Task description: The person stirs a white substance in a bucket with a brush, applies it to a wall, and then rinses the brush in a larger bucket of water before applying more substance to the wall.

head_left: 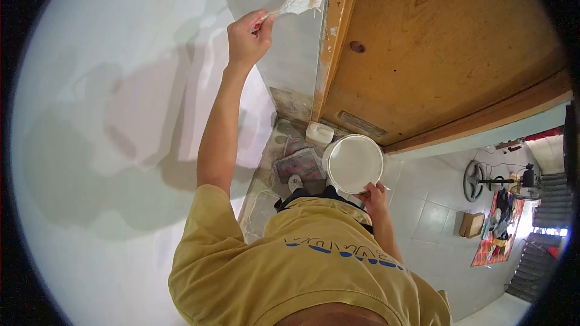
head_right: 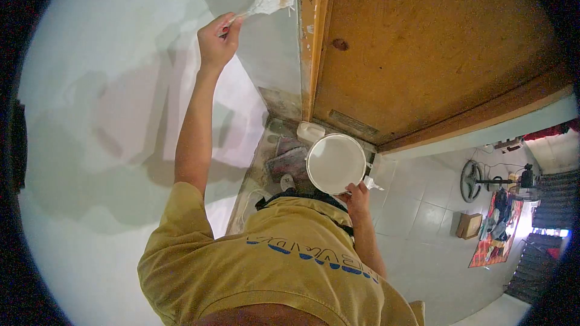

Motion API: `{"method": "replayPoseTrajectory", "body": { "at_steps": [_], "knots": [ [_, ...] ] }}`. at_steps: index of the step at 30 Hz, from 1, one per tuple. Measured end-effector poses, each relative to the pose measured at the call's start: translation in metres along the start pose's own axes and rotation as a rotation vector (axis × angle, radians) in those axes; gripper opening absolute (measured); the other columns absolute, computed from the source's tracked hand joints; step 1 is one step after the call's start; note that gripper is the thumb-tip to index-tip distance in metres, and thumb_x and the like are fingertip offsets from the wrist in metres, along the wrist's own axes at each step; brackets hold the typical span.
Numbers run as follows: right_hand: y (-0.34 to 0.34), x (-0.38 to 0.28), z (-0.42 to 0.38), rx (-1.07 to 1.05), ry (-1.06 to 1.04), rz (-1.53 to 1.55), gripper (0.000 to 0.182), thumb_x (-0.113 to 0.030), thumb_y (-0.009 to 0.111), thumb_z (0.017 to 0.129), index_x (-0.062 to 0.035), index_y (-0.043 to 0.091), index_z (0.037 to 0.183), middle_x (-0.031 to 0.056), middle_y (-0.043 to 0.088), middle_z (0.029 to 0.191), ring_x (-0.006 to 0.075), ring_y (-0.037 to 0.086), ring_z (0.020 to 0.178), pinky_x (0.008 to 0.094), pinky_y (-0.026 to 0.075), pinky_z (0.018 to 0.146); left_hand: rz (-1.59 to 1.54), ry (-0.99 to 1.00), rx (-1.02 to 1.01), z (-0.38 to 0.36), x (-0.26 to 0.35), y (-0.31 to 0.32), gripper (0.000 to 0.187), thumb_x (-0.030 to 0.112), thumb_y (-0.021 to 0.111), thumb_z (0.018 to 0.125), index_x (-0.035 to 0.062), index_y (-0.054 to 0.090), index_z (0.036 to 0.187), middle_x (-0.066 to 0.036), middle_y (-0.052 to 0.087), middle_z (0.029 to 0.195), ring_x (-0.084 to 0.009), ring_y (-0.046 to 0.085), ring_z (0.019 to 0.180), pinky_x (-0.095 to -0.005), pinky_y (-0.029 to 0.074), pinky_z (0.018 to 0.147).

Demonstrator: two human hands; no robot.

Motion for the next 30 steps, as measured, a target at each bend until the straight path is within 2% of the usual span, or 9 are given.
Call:
{"method": "replayPoseTrajectory", "body": {
  "at_steps": [3, 9, 11, 16, 19, 22, 25, 27, 30],
  "knots": [
    [-0.001, -0.004, 0.003, -0.023, -0.027, 0.018, 0.035, -0.001, 0.047, 0.081, 0.0043, 0.048, 0.115, 0.0163, 0.058, 0.1, 0.0324, 0.065, 0.082, 0.0443, 0.059, 0.068, 0.08, -0.011, 0.05, -0.001, -0.014, -0.01, 0.023, 0.015, 0.07, 0.081, -0.0053, 0.066, 0.091, -0.013, 0.067, 0.074, -0.0121, 0.061, 0.059, -0.0247, 0.05, 0.054],
    [0.004, -0.014, -0.003, 0.064, -0.046, 0.039, 0.029, 0.0, 0.048, 0.077, 0.0065, 0.051, 0.105, 0.0166, 0.058, 0.095, 0.03, 0.064, 0.075, 0.0436, 0.06, 0.068, 0.181, -0.012, 0.069, -0.003, -0.011, -0.032, 0.019, 0.013, 0.068, 0.082, -0.0048, 0.065, 0.089, -0.013, 0.065, 0.071, -0.0116, 0.058, 0.055, -0.0245, 0.048, 0.052],
    [0.007, -0.014, 0.001, 0.059, -0.045, 0.051, 0.03, 0.0, 0.048, 0.078, 0.0056, 0.05, 0.108, 0.016, 0.058, 0.095, 0.0295, 0.064, 0.074, 0.0443, 0.059, 0.069, 0.007, 0.041, 0.016, 0.0, 0.005, -0.016, 0.018, 0.012, 0.068, 0.081, -0.0049, 0.065, 0.089, -0.013, 0.065, 0.071, -0.0127, 0.058, 0.054, -0.0246, 0.048, 0.052],
    [0.012, -0.016, 0.008, -0.011, -0.031, 0.001, 0.032, -0.001, 0.048, 0.079, 0.0041, 0.049, 0.111, 0.0155, 0.058, 0.097, 0.0305, 0.064, 0.077, 0.0449, 0.06, 0.069, -0.002, 0.088, 0.061, -0.001, -0.008, -0.004, 0.018, 0.011, 0.068, 0.082, -0.0052, 0.065, 0.089, -0.014, 0.065, 0.071, -0.0126, 0.058, 0.054, -0.0249, 0.048, 0.051],
    [0.018, -0.016, 0.004, -0.026, -0.025, 0.011, 0.034, 0.0, 0.049, 0.079, 0.0035, 0.049, 0.113, 0.0158, 0.058, 0.1, 0.0314, 0.065, 0.08, 0.0448, 0.06, 0.068, 0.017, -0.005, 0.055, -0.001, -0.032, -0.026, 0.018, 0.011, 0.068, 0.082, -0.005, 0.065, 0.088, -0.013, 0.065, 0.069, -0.0127, 0.058, 0.054, -0.0249, 0.048, 0.051],
    [0.02, -0.011, 0.004, -0.03, -0.029, 0.019, 0.034, -0.001, 0.049, 0.079, 0.0026, 0.049, 0.113, 0.0154, 0.058, 0.101, 0.0314, 0.065, 0.081, 0.0448, 0.06, 0.068, 0.147, -0.118, 0.074, -0.004, -0.036, -0.043, 0.024, 0.015, 0.069, 0.084, -0.0055, 0.066, 0.096, -0.012, 0.069, 0.081, -0.0118, 0.063, 0.068, -0.0254, 0.052, 0.062],
    [0.017, -0.006, 0.011, -0.035, -0.022, 0.015, 0.034, -0.001, 0.05, 0.079, 0.0011, 0.05, 0.113, 0.0146, 0.058, 0.101, 0.0312, 0.065, 0.082, 0.0452, 0.06, 0.069, 0.111, -0.049, 0.069, 0.008, -0.009, -0.042, 0.023, 0.015, 0.068, 0.084, -0.0055, 0.066, 0.094, -0.012, 0.068, 0.079, -0.0113, 0.062, 0.067, -0.0252, 0.051, 0.061],
    [0.019, -0.006, 0.013, -0.038, -0.011, -0.002, 0.033, -0.002, 0.05, 0.08, 0.0004, 0.051, 0.113, 0.0141, 0.058, 0.101, 0.0311, 0.065, 0.082, 0.0455, 0.06, 0.069, 0.041, 0.058, 0.019, 0.021, 0.018, -0.028, 0.02, 0.012, 0.067, 0.082, -0.0066, 0.065, 0.088, -0.014, 0.066, 0.072, -0.0132, 0.059, 0.056, -0.025, 0.047, 0.05],
    [0.029, -0.014, 0.01, -0.047, -0.043, -0.011, 0.024, -0.003, 0.049, 0.081, 0.0037, 0.051, 0.104, 0.0145, 0.059, 0.09, 0.03, 0.065, 0.072, 0.0448, 0.059, 0.066, -0.027, 0.16, 0.051, 0.037, 0.033, -0.014, 0.018, 0.012, 0.067, 0.082, -0.0055, 0.065, 0.088, -0.015, 0.066, 0.072, -0.0138, 0.059, 0.056, -0.025, 0.047, 0.05]
  ]
}}
Point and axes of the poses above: each hand's wrist, its own z-axis towards the middle knuckle, its own y-axis out of the palm, x = y × z, the point moved 7 cm from there along z, towards the middle knuckle
